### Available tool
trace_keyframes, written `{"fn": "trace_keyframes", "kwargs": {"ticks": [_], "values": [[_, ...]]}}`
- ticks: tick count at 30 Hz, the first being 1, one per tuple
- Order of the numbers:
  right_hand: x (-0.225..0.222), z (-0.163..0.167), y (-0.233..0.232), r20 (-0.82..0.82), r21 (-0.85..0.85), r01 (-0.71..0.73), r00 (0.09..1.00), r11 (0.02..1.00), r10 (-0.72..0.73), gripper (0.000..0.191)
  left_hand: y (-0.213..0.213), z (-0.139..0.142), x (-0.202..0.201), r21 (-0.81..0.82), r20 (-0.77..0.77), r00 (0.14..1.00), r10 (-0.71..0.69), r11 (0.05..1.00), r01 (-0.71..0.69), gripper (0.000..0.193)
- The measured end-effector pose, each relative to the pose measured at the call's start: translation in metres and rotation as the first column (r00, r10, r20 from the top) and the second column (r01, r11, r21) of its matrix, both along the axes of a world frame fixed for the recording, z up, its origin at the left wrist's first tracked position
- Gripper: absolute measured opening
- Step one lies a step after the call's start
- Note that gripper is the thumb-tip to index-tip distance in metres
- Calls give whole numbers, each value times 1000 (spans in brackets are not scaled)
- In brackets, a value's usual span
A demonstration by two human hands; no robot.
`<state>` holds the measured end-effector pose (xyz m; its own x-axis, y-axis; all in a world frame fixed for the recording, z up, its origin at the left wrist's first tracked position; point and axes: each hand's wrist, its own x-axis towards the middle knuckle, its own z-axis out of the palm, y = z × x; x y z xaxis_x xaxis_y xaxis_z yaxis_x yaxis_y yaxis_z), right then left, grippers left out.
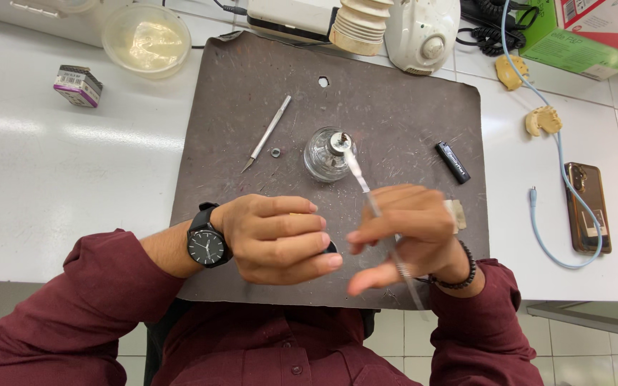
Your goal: The person holds a partial denture model in one hand and uses a metal wax carving tool to shape and smooth the material on it, periodically warming the tool tip over a small alcohol lamp flame and taking material from a small box. The person continues carving and refining the denture surface throughout the episode.
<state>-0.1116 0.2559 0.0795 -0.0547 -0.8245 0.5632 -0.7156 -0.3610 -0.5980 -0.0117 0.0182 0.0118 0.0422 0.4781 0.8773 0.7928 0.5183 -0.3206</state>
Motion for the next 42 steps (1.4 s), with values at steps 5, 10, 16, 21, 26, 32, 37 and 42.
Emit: {"fn": "trace_keyframes", "kwargs": {"ticks": [5,10,16,21,26,32,37,42], "values": [[-63,-26,57,348,-476,597,802,646,-485,51,-17,-14,-12,339,357,927,114,909,-242,57],[-180,-43,109,643,-380,877,478,293,-598,34,-48,-25,-36,526,589,794,153,673,-520,69],[-214,-61,131,877,-160,963,240,218,-416,28,-54,-33,-44,731,562,780,-276,606,-313,48],[-208,-64,111,812,-155,961,255,227,-524,30,-59,-31,-46,688,617,738,-272,641,-340,34],[-202,-68,94,730,-131,955,275,267,-626,29,-52,-27,-41,621,692,688,-219,667,-412,28],[-200,-69,89,678,-158,940,326,302,-659,29,-48,-16,-43,679,697,635,-334,593,-433,48],[-196,-71,86,607,-168,938,341,304,-717,31,-32,-5,-50,549,754,611,-242,742,-384,39],[-193,-69,84,575,-182,930,365,321,-732,30,-9,0,-56,349,785,617,-56,863,-365,41]]}}
